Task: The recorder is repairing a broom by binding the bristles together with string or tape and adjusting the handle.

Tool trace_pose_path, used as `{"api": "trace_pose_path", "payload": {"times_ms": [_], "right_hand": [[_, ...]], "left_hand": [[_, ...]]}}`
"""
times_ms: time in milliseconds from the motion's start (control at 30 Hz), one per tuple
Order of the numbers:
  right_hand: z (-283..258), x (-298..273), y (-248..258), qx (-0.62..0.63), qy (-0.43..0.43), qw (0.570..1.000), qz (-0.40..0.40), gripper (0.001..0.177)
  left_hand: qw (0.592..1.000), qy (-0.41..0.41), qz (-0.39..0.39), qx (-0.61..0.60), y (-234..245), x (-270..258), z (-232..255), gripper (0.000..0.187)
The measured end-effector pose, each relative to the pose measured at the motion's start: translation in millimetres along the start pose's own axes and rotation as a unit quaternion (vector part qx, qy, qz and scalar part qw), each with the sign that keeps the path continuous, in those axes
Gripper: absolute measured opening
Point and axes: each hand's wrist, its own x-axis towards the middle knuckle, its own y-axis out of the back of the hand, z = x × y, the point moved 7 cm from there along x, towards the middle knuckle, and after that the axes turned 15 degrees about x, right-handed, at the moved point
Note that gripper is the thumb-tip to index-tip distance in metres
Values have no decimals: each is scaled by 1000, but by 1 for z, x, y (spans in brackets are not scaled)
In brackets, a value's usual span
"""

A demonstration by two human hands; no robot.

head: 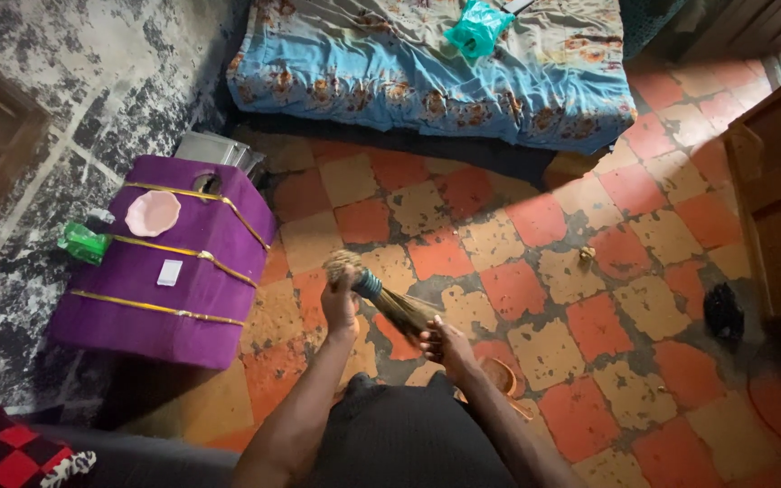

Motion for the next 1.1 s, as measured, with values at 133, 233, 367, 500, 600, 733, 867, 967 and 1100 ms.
{"api": "trace_pose_path", "payload": {"times_ms": [133,233,367,500,600,733,867,967,1100], "right_hand": [[-5,-8,-2,-17,4,1000,-6,37],[-8,-13,-8,-14,8,1000,-27,35],[-10,-13,-9,-12,11,999,-39,32],[-11,-13,-13,-13,16,999,-48,33],[-10,-6,-9,-2,12,999,-45,33],[-5,3,-3,2,10,999,-34,33],[-5,9,0,17,21,998,-57,34],[-10,-1,-4,16,28,998,-48,32],[-17,-21,-13,-1,29,999,-31,29]], "left_hand": [[974,-193,-92,77,-27,-23,44,58],[938,-263,-118,194,-44,-43,71,55],[865,-322,-141,359,-69,-66,99,65],[799,-420,-176,392,-98,-90,121,74],[721,-458,-139,502,-117,-90,113,92],[658,-369,-226,617,-148,-90,87,101],[499,-259,-253,787,-169,-87,54,98],[454,-232,-300,806,-177,-73,13,96],[420,-224,-299,827,-177,-53,-20,89]]}}
